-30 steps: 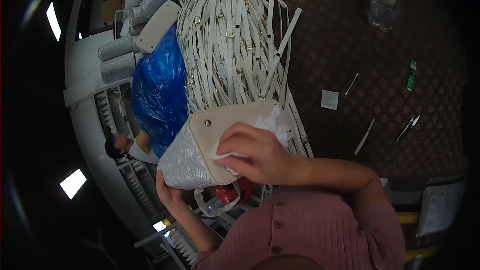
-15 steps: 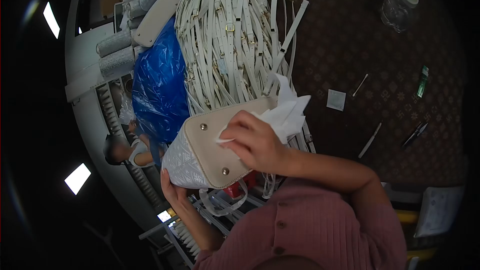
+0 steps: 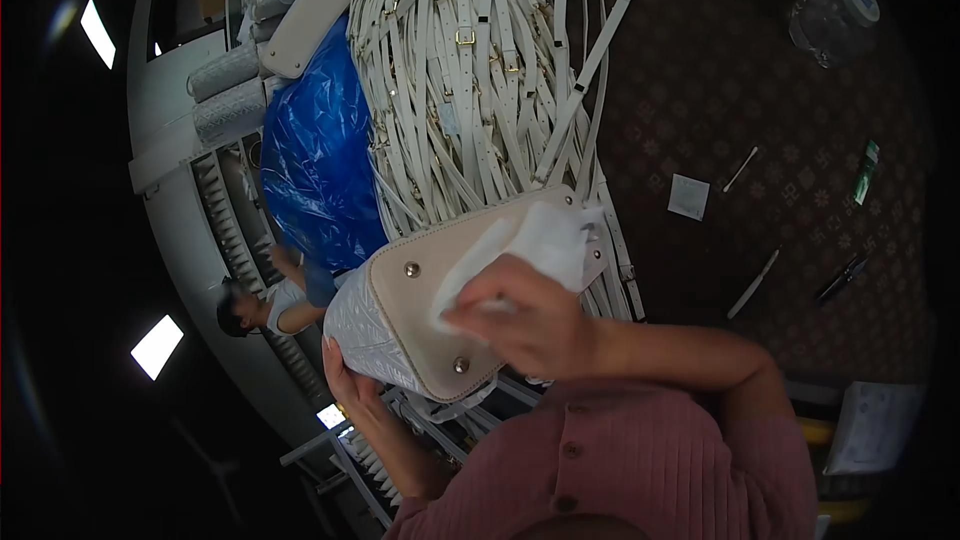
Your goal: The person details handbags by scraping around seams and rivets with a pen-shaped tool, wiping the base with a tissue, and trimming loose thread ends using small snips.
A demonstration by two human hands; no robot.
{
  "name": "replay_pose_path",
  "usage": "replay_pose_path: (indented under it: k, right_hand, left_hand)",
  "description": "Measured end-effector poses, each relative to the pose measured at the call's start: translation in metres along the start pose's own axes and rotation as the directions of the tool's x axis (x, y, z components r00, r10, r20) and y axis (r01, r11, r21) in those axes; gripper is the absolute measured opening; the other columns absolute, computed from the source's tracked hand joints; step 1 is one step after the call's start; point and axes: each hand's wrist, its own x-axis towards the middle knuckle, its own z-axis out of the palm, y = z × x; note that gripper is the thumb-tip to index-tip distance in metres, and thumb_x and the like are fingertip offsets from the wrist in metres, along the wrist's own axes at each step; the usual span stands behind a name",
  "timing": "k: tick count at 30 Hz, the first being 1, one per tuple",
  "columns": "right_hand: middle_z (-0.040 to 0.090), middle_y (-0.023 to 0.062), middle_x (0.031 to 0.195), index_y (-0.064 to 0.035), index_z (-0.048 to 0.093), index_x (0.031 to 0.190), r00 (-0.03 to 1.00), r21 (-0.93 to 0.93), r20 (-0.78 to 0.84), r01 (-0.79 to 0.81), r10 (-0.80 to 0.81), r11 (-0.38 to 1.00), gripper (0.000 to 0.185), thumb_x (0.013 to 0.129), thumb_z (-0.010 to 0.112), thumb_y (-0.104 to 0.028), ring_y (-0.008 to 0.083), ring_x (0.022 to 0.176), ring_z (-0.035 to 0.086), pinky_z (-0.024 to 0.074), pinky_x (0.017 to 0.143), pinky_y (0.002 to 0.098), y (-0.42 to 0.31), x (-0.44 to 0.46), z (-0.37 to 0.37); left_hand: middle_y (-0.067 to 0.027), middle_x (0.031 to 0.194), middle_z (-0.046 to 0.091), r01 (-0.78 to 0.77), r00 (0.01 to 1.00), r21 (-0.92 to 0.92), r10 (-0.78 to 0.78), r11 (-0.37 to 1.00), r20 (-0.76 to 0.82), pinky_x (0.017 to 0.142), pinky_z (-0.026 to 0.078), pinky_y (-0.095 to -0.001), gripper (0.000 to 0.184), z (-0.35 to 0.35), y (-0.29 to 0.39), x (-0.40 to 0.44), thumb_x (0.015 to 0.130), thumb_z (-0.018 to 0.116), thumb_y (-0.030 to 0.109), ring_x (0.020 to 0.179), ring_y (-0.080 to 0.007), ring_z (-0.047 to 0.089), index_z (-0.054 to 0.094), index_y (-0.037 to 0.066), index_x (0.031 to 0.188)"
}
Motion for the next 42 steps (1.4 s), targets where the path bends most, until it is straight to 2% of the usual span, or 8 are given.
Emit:
replay_pose_path:
  k: [5,12,19,25,31,37,39,42]
  right_hand:
    - [0.05,0.0071,0.083,-0.0038,0.063,0.097,0.994,-0.074,-0.105,0.009,-0.017,0.997,0.029,0.07,0.055,0.004,0.0195,0.073,0.05,0.0407,0.061,0.0287,0.008,0.022,0.019]
    - [0.049,0.0107,0.076,0.0019,0.061,0.094,0.816,-0.347,-0.3,-0.575,0.494,0.74,0.019,0.075,0.056,-0.001,0.0216,0.067,0.05,0.041,0.058,0.0282,0.079,-0.043,-0.034]
    - [0.05,0.0121,0.077,0.0002,0.059,0.091,0.961,0.003,-0.138,-0.242,0.24,0.97,0.017,0.075,0.056,-0.002,0.0244,0.067,0.051,0.0426,0.06,0.0294,0.022,0.02,-0.016]
    - [0.048,0.0163,0.08,-0.0012,0.05,0.081,0.786,-0.375,-0.377,-0.614,0.491,0.695,0.008,0.076,0.053,-0.006,0.0356,0.071,0.051,0.0417,0.061,0.0403,0.1,-0.057,-0.036]
    - [0.048,0.0168,0.08,-0.0006,0.048,0.084,0.698,-0.334,-0.404,-0.714,0.591,0.615,0.009,0.078,0.053,-0.005,0.0344,0.072,0.051,0.0413,0.06,0.0371,0.072,-0.096,-0.042]
    - [0.046,0.0122,0.081,-0.0042,0.05,0.088,0.959,0.048,-0.018,-0.282,0.283,0.958,0.014,0.075,0.054,-0.003,0.029,0.071,0.051,0.0429,0.061,0.0343,-0.002,-0.06,-0.022]
    - [0.046,0.0125,0.08,-0.0044,0.049,0.086,0.96,0.007,-0.05,-0.276,0.276,0.961,0.016,0.072,0.056,-0.001,0.0307,0.068,0.05,0.0429,0.058,0.0367,0.011,-0.07,-0.029]
    - [0.05,0.015,0.082,-0.0018,0.05,0.083,0.765,-0.397,-0.223,-0.637,0.604,0.66,0.01,0.074,0.055,-0.005,0.0309,0.073,0.052,0.0426,0.061,0.0362,0.073,-0.115,-0.056]
  left_hand:
    - [-0.0161,0.119,0.045,0.019,1.0,0.033,-0.02,0.999,0.013,0.092,0.038,-0.0398,0.044,0.007,0.002,0.0,0.085,0.048,0.019,0.108,-0.0278,0.047,0.034,-0.002,0.121]
    - [-0.0144,0.117,0.049,0.078,0.995,-0.141,-0.086,0.987,-0.049,0.092,0.038,-0.0403,0.037,-0.02,-0.004,0.014,0.087,0.046,0.016,0.106,-0.026,0.049,0.039,-0.001,0.119]
    - [-0.0153,0.119,0.047,0.113,0.99,-0.188,-0.126,0.976,-0.057,0.09,0.04,-0.0438,0.038,-0.007,0.0,0.01,0.087,0.046,0.017,0.105,-0.0285,0.049,0.038,0.0,0.12]
    - [-0.0158,0.119,0.047,0.175,0.974,-0.193,-0.199,0.966,-0.112,0.089,0.042,-0.044,0.041,0.008,-0.001,-0.001,0.088,0.043,0.02,0.106,-0.03,0.049,0.036,0.001,0.123]
    - [-0.015,0.107,0.054,-0.039,0.986,0.187,0.067,0.982,-0.15,0.072,0.05,-0.0323,0.038,0.028,-0.012,-0.015,0.087,0.037,0.02,0.089,-0.0229,0.058,0.045,-0.005,0.115]
    - [-0.0188,0.117,0.046,-0.377,0.924,0.783,0.255,0.496,0.284,0.085,0.041,-0.0334,0.042,0.036,-0.01,-0.025,0.093,0.031,0.025,0.103,-0.0223,0.05,0.038,-0.005,0.12]
    - [-0.0172,0.11,0.051,-0.1,0.986,0.348,0.14,0.932,-0.091,0.078,0.048,-0.0381,0.04,0.011,-0.018,-0.01,0.088,0.031,0.021,0.095,-0.0278,0.054,0.042,-0.004,0.116]
    - [-0.0182,0.114,0.049,0.095,0.972,-0.093,-0.112,0.991,-0.206,0.082,0.045,-0.0415,0.04,-0.011,-0.008,0.001,0.088,0.03,0.021,0.099,-0.0307,0.052,0.04,-0.004,0.117]
